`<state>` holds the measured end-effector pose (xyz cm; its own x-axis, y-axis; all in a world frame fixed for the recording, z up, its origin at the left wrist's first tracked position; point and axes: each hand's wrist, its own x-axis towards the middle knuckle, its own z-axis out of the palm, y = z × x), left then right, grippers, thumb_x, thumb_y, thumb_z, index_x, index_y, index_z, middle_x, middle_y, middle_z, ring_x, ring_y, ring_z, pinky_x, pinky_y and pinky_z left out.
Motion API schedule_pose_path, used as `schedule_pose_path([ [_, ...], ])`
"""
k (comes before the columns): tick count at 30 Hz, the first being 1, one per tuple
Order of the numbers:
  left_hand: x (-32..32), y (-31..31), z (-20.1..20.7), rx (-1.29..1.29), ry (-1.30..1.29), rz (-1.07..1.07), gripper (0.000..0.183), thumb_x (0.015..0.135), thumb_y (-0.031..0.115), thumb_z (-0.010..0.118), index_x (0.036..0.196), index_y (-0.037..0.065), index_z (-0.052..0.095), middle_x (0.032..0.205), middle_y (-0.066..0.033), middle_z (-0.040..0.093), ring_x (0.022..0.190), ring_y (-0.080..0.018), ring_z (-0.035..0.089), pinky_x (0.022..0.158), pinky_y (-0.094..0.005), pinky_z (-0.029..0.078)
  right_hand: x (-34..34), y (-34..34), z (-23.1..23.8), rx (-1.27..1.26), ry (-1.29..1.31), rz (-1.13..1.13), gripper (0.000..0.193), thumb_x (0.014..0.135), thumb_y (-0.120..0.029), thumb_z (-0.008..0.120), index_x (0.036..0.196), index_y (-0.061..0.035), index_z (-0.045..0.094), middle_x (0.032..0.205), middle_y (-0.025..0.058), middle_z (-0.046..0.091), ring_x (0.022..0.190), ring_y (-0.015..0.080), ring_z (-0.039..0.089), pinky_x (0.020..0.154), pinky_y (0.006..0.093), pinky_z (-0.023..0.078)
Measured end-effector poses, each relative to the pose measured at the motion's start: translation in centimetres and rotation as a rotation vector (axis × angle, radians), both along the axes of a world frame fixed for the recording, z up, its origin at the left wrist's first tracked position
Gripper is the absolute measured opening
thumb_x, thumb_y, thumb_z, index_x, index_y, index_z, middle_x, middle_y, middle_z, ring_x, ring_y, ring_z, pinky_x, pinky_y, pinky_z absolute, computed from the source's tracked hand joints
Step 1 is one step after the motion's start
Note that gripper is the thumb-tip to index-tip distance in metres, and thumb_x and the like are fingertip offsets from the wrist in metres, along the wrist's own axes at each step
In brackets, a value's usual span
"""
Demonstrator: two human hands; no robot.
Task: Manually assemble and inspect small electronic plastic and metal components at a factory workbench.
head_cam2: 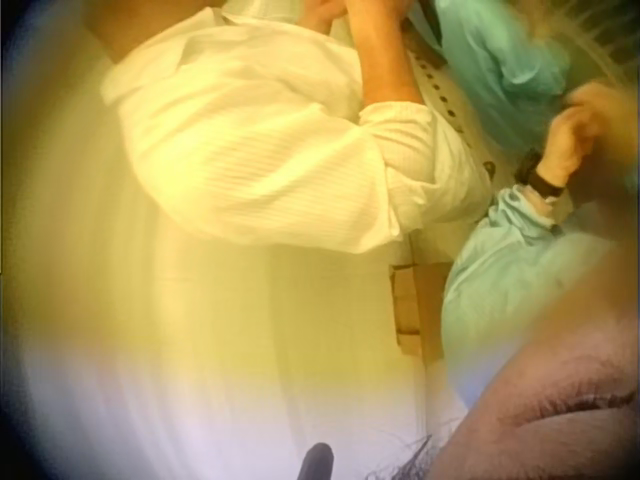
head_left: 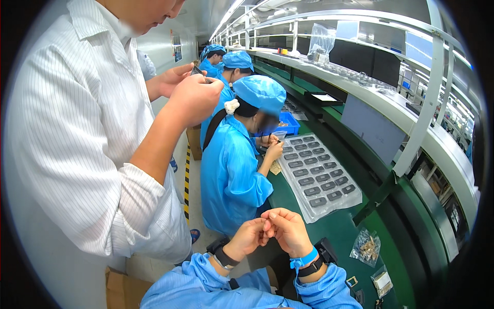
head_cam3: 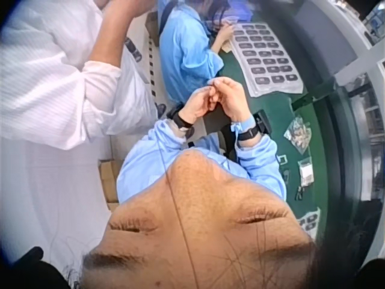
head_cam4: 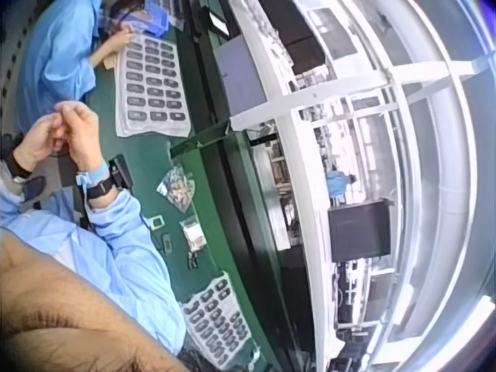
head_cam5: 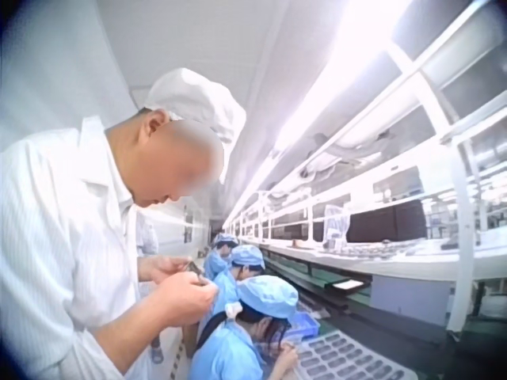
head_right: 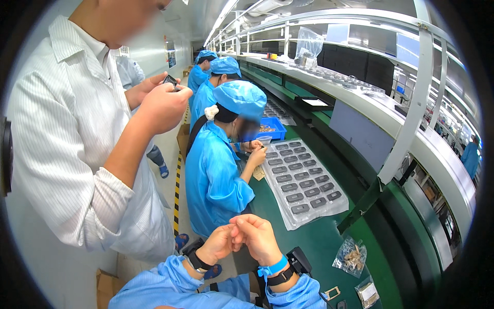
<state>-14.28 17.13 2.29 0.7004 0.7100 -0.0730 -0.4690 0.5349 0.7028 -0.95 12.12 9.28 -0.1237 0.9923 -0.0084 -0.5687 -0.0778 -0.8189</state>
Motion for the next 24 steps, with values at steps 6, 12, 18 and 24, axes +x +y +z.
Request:
schedule_pose_path([
  [6, 0.4, -0.8, -1.2, -0.014, 0.024, -0.032, 0.021, 0.092, 0.024, 0.051, 0.079, 0.01, 0.058, 0.071, 0.001, 0.055, 0.056, -0.0101, 0.048, 0.049, -0.0229, 0.037, 0.2, -0.6, -0.5, -0.015, 0.001, -0.008, 0.018, 0.093, -0.013, 0.051, 0.097, 0.003, 0.06, 0.071, 0.0053, 0.061, 0.055, 0.0125, 0.057, 0.044, 0.0272, 0.049],
  [12, 0.6, -1.3, -2.7, -0.038, 0.043, -0.031, 0.023, 0.093, 0.027, 0.049, 0.076, 0.012, 0.056, 0.069, 0.0021, 0.052, 0.056, -0.0098, 0.046, 0.049, -0.0231, 0.036, 0.1, -0.9, -1.0, -0.038, 0.033, -0.014, 0.017, 0.093, -0.009, 0.05, 0.095, 0.0043, 0.06, 0.072, 0.0071, 0.062, 0.058, 0.0113, 0.057, 0.059, 0.0239, 0.049],
  [18, 0.8, -1.2, -3.1, -0.036, 0.105, -0.032, 0.02, 0.092, 0.025, 0.049, 0.079, 0.012, 0.057, 0.07, 0.0009, 0.054, 0.057, -0.0097, 0.049, 0.049, -0.0228, 0.037, 0.4, -0.7, -1.3, -0.044, 0.038, -0.02, 0.017, 0.093, -0.008, 0.05, 0.094, 0.0041, 0.061, 0.072, 0.007, 0.062, 0.058, 0.0111, 0.057, 0.058, 0.0237, 0.049],
  [24, 1.0, -1.5, -3.4, -0.054, 0.094, -0.057, 0.016, 0.092, 0.023, 0.05, 0.082, 0.013, 0.057, 0.071, 0.0009, 0.055, 0.058, -0.0093, 0.05, 0.05, -0.0223, 0.038, 0.6, -0.9, -1.4, -0.066, 0.035, -0.035, 0.017, 0.093, -0.009, 0.05, 0.094, 0.0037, 0.061, 0.071, 0.0066, 0.062, 0.057, 0.0108, 0.056, 0.056, 0.0225, 0.048],
])
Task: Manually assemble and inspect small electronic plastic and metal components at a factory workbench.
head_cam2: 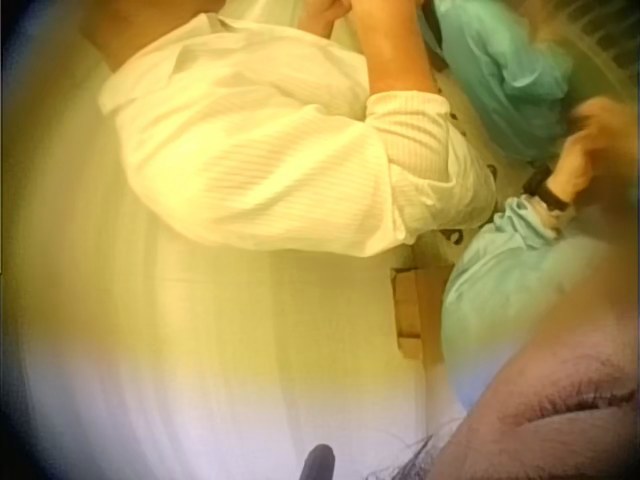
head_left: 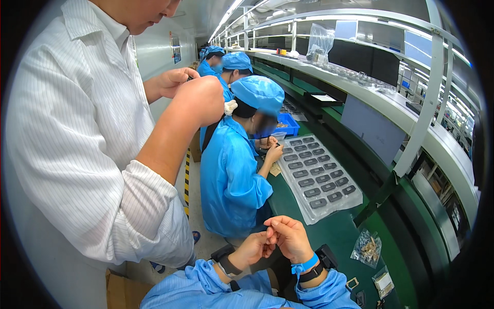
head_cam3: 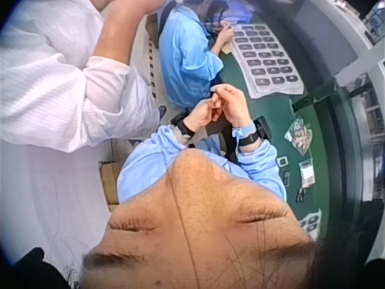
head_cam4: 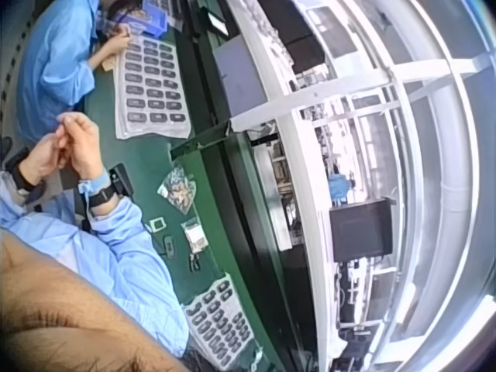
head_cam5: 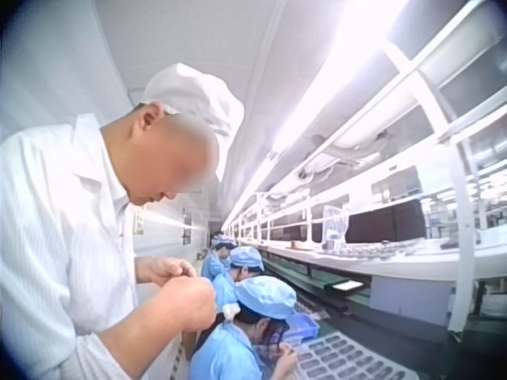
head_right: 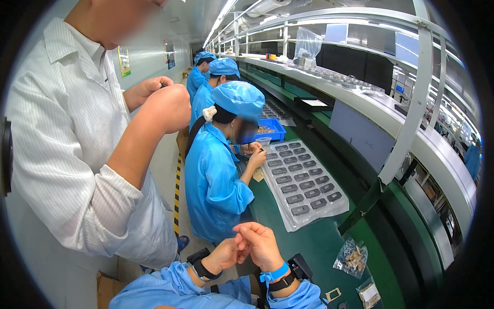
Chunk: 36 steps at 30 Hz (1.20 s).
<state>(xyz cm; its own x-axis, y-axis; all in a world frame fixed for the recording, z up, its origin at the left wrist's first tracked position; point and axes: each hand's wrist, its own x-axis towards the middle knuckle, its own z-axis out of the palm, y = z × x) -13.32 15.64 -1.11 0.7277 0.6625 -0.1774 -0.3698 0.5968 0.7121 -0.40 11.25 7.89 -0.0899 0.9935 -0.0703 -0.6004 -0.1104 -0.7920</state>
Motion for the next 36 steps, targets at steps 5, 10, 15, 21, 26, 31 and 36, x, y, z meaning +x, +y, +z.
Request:
schedule_pose_path([
  [5, 0.3, -0.5, -0.4, -0.004, 0.031, -0.009, 0.015, 0.091, 0.024, 0.051, 0.083, 0.013, 0.057, 0.072, 0.0006, 0.056, 0.059, -0.0091, 0.05, 0.05, -0.0223, 0.039, 0.3, 0.1, -0.7, 0.008, -0.018, -0.002, 0.017, 0.093, -0.013, 0.052, 0.095, 0.0009, 0.062, 0.073, 0.0046, 0.062, 0.058, 0.0085, 0.057, 0.049, 0.0212, 0.048],
  [10, 0.5, -0.6, -1.5, -0.015, 0.064, -0.018, 0.016, 0.091, 0.027, 0.053, 0.085, 0.013, 0.057, 0.072, -0.0002, 0.056, 0.058, -0.0096, 0.05, 0.05, -0.0225, 0.038, 0.3, 0.0, -0.7, -0.028, -0.008, -0.023, 0.016, 0.093, -0.009, 0.05, 0.093, 0.003, 0.06, 0.071, 0.0067, 0.061, 0.057, 0.0108, 0.056, 0.055, 0.0217, 0.046],
  [15, 0.5, -0.9, -2.2, -0.036, 0.074, -0.038, 0.019, 0.091, 0.03, 0.055, 0.086, 0.012, 0.056, 0.072, -0.0018, 0.056, 0.058, -0.0112, 0.05, 0.05, -0.0232, 0.038, 0.4, 0.1, -1.0, -0.049, -0.014, -0.017, 0.016, 0.092, -0.009, 0.051, 0.092, 0.003, 0.061, 0.071, 0.0071, 0.061, 0.057, 0.011, 0.056, 0.055, 0.0216, 0.045],
  [21, 0.8, -1.2, -2.7, -0.054, 0.084, -0.05, 0.023, 0.091, 0.035, 0.056, 0.086, 0.012, 0.056, 0.071, -0.0019, 0.055, 0.058, -0.0114, 0.05, 0.05, -0.0232, 0.038, 0.7, 0.0, -1.8, -0.052, -0.008, -0.005, 0.016, 0.092, -0.011, 0.052, 0.094, 0.0024, 0.061, 0.071, 0.0061, 0.061, 0.057, 0.0093, 0.055, 0.053, 0.0206, 0.046],
  [26, 1.1, -1.5, -3.7, -0.089, 0.082, -0.053, 0.023, 0.09, 0.034, 0.057, 0.086, 0.012, 0.058, 0.071, -0.0016, 0.056, 0.058, -0.0108, 0.051, 0.05, -0.0228, 0.037, 0.8, -0.4, -2.1, -0.06, -0.016, -0.004, 0.017, 0.093, -0.013, 0.052, 0.096, 0.0015, 0.061, 0.072, 0.0045, 0.061, 0.057, 0.0074, 0.054, 0.052, 0.0195, 0.046],
  [31, 1.3, -2.1, -3.2, -0.119, 0.109, -0.063, 0.022, 0.09, 0.032, 0.058, 0.088, 0.011, 0.06, 0.071, -0.0013, 0.056, 0.058, -0.01, 0.05, 0.049, -0.0223, 0.037, 1.2, -1.2, -1.6, -0.037, -0.016, -0.071, 0.015, 0.093, -0.011, 0.051, 0.09, 0.0018, 0.06, 0.066, 0.0058, 0.059, 0.054, 0.0101, 0.053, 0.051, 0.0204, 0.043],
  [36, 1.3, -2.1, -3.1, -0.128, 0.17, -0.107, 0.022, 0.09, 0.031, 0.059, 0.091, 0.009, 0.061, 0.068, -0.0017, 0.052, 0.057, -0.0105, 0.046, 0.049, -0.0221, 0.034, 1.7, -1.8, -0.9, 0.034, -0.039, -0.101, 0.018, 0.094, -0.015, 0.051, 0.085, -0.0006, 0.058, 0.062, 0.0041, 0.056, 0.05, 0.0101, 0.05, 0.051, 0.0236, 0.044],
])
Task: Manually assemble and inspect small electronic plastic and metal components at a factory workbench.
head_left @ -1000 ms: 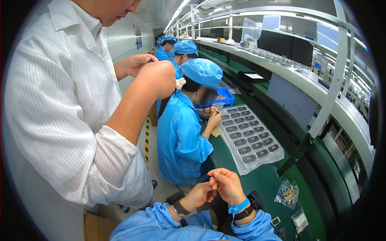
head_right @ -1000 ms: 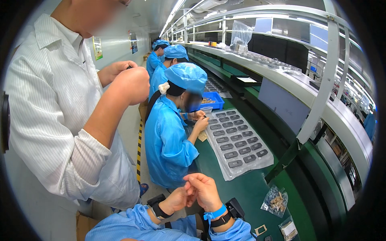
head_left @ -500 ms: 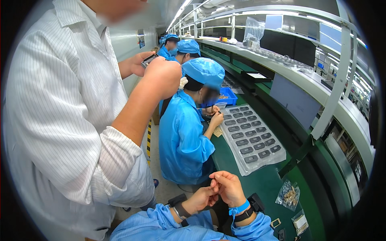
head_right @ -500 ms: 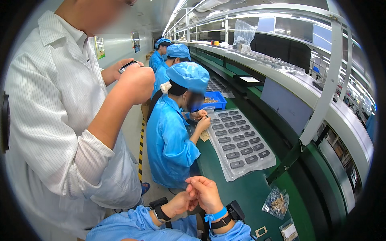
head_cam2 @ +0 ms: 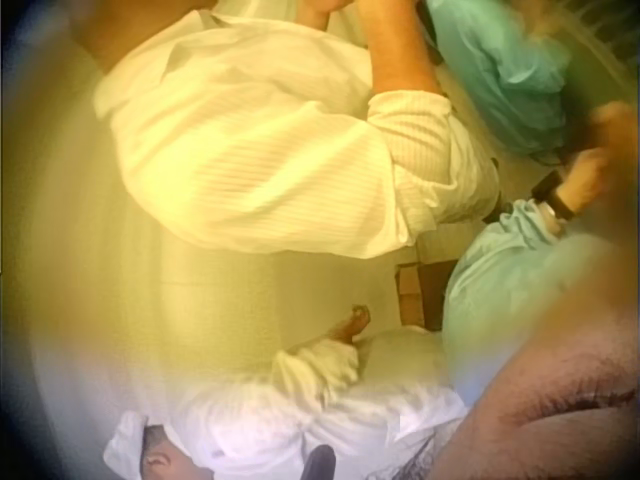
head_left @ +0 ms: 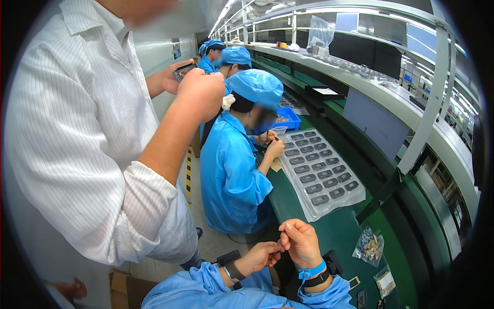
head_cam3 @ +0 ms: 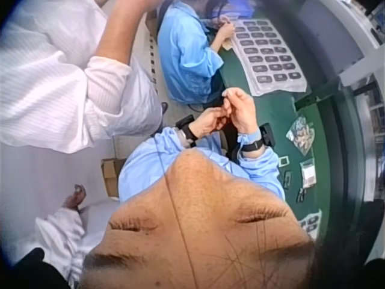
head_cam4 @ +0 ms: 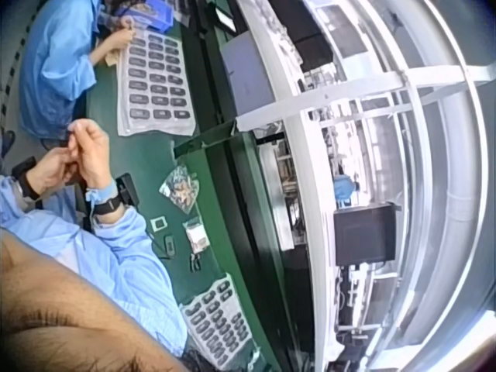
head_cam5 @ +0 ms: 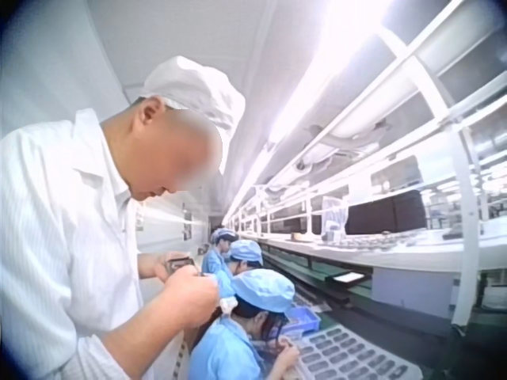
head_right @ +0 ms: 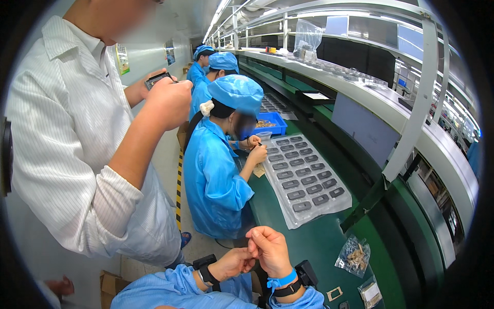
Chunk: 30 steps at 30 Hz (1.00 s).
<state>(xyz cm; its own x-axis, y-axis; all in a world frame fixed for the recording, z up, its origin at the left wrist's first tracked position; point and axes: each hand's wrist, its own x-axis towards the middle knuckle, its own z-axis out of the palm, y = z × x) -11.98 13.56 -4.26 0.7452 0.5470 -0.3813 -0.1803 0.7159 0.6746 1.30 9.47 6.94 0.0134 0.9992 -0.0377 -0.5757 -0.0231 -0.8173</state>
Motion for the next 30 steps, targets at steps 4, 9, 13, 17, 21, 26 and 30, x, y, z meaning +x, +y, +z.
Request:
schedule_pose_path([
  [4, 0.1, 0.0, -0.3, 0.007, 0.008, -0.027, 0.023, 0.092, 0.027, 0.054, 0.089, 0.006, 0.06, 0.068, -0.0021, 0.055, 0.055, -0.0104, 0.05, 0.048, -0.022, 0.037, 0.3, -0.1, -0.1, -0.009, -0.006, -0.026, 0.022, 0.094, -0.019, 0.052, 0.082, -0.0015, 0.057, 0.06, 0.0034, 0.054, 0.048, 0.0104, 0.047, 0.051, 0.0265, 0.044],
  [9, 0.0, -0.1, -0.3, 0.003, 0.031, -0.03, 0.02, 0.092, 0.023, 0.052, 0.09, 0.005, 0.06, 0.067, -0.0024, 0.055, 0.054, -0.0105, 0.049, 0.048, -0.0221, 0.037, 0.4, 0.1, -0.5, -0.032, 0.007, -0.015, 0.021, 0.093, -0.019, 0.053, 0.082, -0.0016, 0.057, 0.06, 0.0037, 0.054, 0.048, 0.0105, 0.048, 0.051, 0.0264, 0.044],
  [13, 0.1, 0.0, -1.0, 0.0, 0.023, -0.037, 0.018, 0.092, 0.022, 0.052, 0.09, 0.005, 0.06, 0.067, -0.0024, 0.055, 0.054, -0.0107, 0.049, 0.048, -0.0224, 0.037, 0.4, 0.1, -0.6, -0.048, -0.002, -0.022, 0.019, 0.092, -0.017, 0.053, 0.082, -0.0012, 0.058, 0.06, 0.0037, 0.054, 0.048, 0.0105, 0.048, 0.052, 0.027, 0.044],
  [17, 0.1, 0.0, -1.5, -0.012, 0.038, -0.036, 0.018, 0.091, 0.021, 0.053, 0.09, 0.005, 0.061, 0.067, -0.0024, 0.055, 0.053, -0.0111, 0.049, 0.047, -0.0229, 0.036, 0.3, 0.2, -0.7, -0.06, 0.004, -0.02, 0.019, 0.092, -0.017, 0.053, 0.082, -0.0009, 0.058, 0.06, 0.0037, 0.054, 0.048, 0.0103, 0.048, 0.052, 0.0272, 0.044],
  [21, 0.1, -0.1, -1.6, -0.026, 0.04, -0.037, 0.018, 0.091, 0.021, 0.053, 0.09, 0.005, 0.061, 0.067, -0.0026, 0.055, 0.053, -0.0115, 0.049, 0.047, -0.0233, 0.036, 0.2, 0.1, -0.6, -0.071, -0.001, -0.024, 0.017, 0.091, -0.015, 0.055, 0.082, -0.0006, 0.058, 0.06, 0.0042, 0.054, 0.049, 0.0102, 0.048, 0.053, 0.0267, 0.044],
  [26, 0.0, -0.4, -2.4, 0.02, 0.05, -0.078, 0.027, 0.092, 0.034, 0.054, 0.094, 0.007, 0.059, 0.067, -0.0017, 0.053, 0.057, -0.0114, 0.047, 0.049, -0.023, 0.032, 0.0, 0.1, -1.2, -0.041, 0.035, -0.021, 0.013, 0.089, -0.01, 0.057, 0.084, 0.0008, 0.06, 0.062, 0.0037, 0.057, 0.049, 0.008, 0.05, 0.043, 0.019, 0.037],
  [30, -0.2, -0.7, -2.4, -0.022, 0.038, -0.068, 0.018, 0.091, 0.02, 0.054, 0.092, 0.005, 0.062, 0.067, -0.003, 0.056, 0.053, -0.0117, 0.05, 0.046, -0.0237, 0.037, -0.2, -0.3, -0.9, -0.036, 0.02, -0.022, 0.008, 0.087, -0.008, 0.061, 0.085, 0.0003, 0.06, 0.063, 0.0037, 0.058, 0.05, 0.0076, 0.051, 0.043, 0.0182, 0.038],
])
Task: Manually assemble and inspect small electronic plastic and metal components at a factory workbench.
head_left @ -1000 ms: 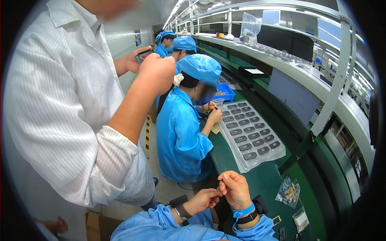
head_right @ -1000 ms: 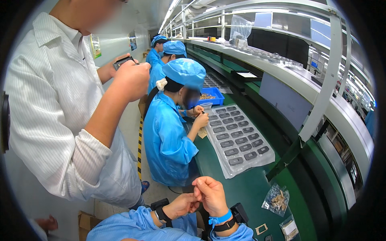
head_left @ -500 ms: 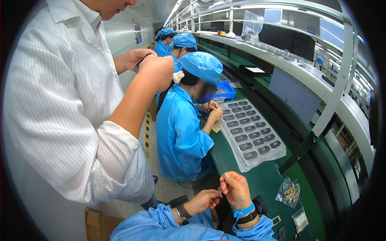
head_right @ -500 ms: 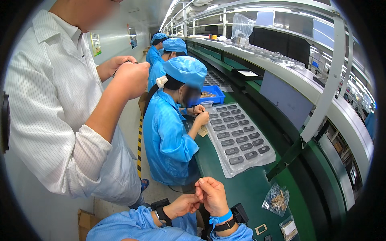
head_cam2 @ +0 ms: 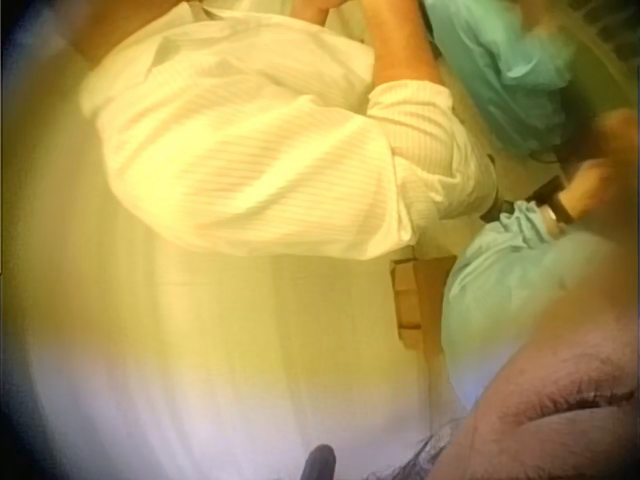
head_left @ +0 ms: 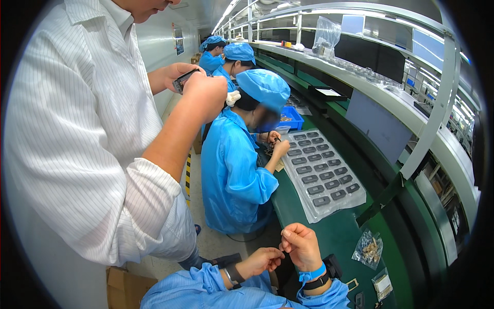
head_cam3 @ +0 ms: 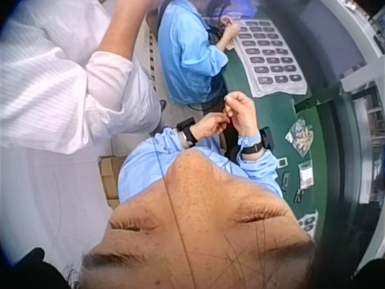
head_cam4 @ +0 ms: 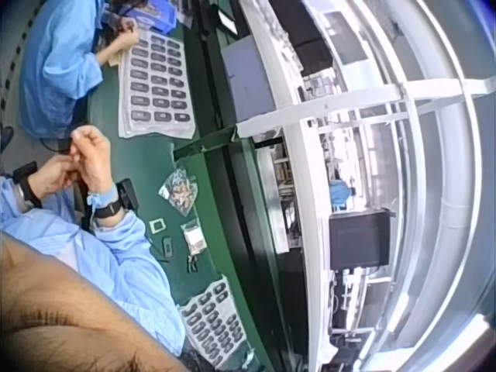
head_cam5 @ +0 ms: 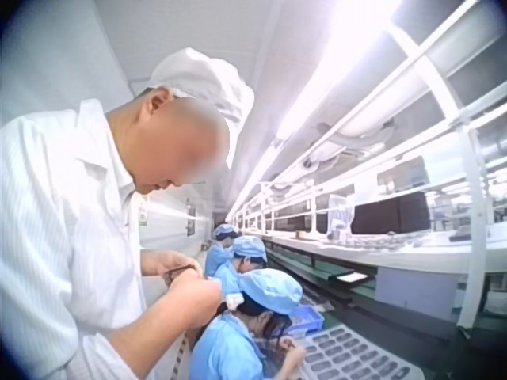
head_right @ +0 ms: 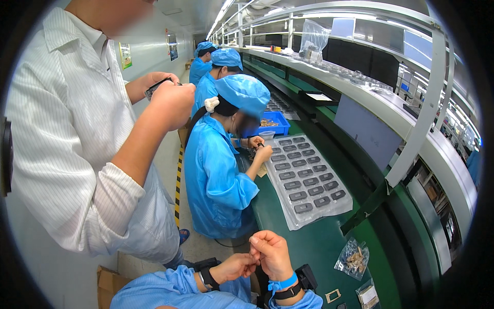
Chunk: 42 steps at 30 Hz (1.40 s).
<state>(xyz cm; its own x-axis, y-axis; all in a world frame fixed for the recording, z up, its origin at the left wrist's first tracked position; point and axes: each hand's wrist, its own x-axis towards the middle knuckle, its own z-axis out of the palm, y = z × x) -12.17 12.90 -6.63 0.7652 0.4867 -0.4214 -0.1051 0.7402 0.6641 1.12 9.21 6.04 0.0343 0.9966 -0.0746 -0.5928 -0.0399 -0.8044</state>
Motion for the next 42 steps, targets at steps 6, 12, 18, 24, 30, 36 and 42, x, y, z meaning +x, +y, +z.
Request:
schedule_pose_path([
  [6, 0.1, -0.4, -0.6, -0.001, -0.004, -0.025, 0.018, 0.09, 0.022, 0.055, 0.092, 0.005, 0.062, 0.067, -0.0025, 0.056, 0.053, -0.0111, 0.051, 0.046, -0.0233, 0.036, 0.1, -0.2, 0.1, 0.009, 0.004, -0.01, 0.007, 0.086, -0.006, 0.062, 0.086, 0.0002, 0.06, 0.065, 0.004, 0.059, 0.051, 0.0078, 0.052, 0.047, 0.0184, 0.041],
  [12, 0.2, -0.6, -0.4, -0.026, 0.019, -0.051, 0.018, 0.09, 0.022, 0.055, 0.092, 0.005, 0.062, 0.067, -0.0025, 0.057, 0.053, -0.0111, 0.051, 0.046, -0.0233, 0.037, 0.1, -0.2, 0.1, -0.009, -0.019, -0.029, 0.007, 0.085, -0.006, 0.061, 0.084, 0.0, 0.06, 0.062, 0.0046, 0.057, 0.05, 0.0099, 0.051, 0.055, 0.0244, 0.048],
  [18, 0.2, -1.0, -0.9, -0.023, 0.017, -0.063, 0.018, 0.09, 0.021, 0.055, 0.092, 0.005, 0.062, 0.067, -0.0025, 0.057, 0.053, -0.0108, 0.051, 0.046, -0.0227, 0.037, 0.1, -0.3, -0.2, -0.014, -0.031, -0.036, 0.006, 0.085, -0.006, 0.062, 0.085, 0.0002, 0.06, 0.063, 0.0046, 0.058, 0.051, 0.0096, 0.052, 0.055, 0.0237, 0.048],
  [24, 0.1, -1.2, -0.9, -0.028, 0.009, -0.064, 0.018, 0.09, 0.022, 0.055, 0.092, 0.005, 0.062, 0.067, -0.0025, 0.057, 0.053, -0.0106, 0.051, 0.045, -0.0226, 0.037, 0.0, -0.4, -0.5, -0.013, -0.035, -0.033, 0.006, 0.083, -0.004, 0.064, 0.086, 0.0003, 0.06, 0.064, 0.0048, 0.059, 0.052, 0.0095, 0.053, 0.055, 0.0224, 0.048],
  [30, 0.2, -1.2, -1.0, -0.021, 0.019, -0.07, 0.019, 0.09, 0.023, 0.055, 0.093, 0.005, 0.062, 0.067, -0.0025, 0.057, 0.053, -0.0105, 0.051, 0.046, -0.0225, 0.037, -0.1, -0.2, -0.7, -0.017, -0.035, -0.037, 0.006, 0.083, -0.003, 0.064, 0.086, 0.0002, 0.061, 0.065, 0.0049, 0.059, 0.053, 0.0098, 0.054, 0.054, 0.0219, 0.048],
  [36, 0.2, -1.2, -1.5, -0.012, 0.034, -0.071, 0.019, 0.09, 0.022, 0.055, 0.093, 0.005, 0.062, 0.068, -0.0027, 0.057, 0.053, -0.0106, 0.051, 0.046, -0.0226, 0.037, -0.1, -0.1, -0.9, -0.034, -0.044, -0.025, 0.005, 0.084, -0.004, 0.062, 0.086, 0.0005, 0.06, 0.065, 0.0052, 0.059, 0.053, 0.0099, 0.053, 0.054, 0.022, 0.047],
  [42, -0.1, -1.2, -1.9, -0.036, 0.045, -0.07, 0.019, 0.09, 0.023, 0.056, 0.094, 0.005, 0.062, 0.068, -0.0026, 0.057, 0.054, -0.0108, 0.051, 0.046, -0.023, 0.037, -0.2, -0.1, -1.3, -0.028, -0.031, 0.008, 0.008, 0.087, -0.006, 0.059, 0.088, 0.0015, 0.061, 0.067, 0.0051, 0.059, 0.054, 0.0089, 0.053, 0.053, 0.0203, 0.044],
])
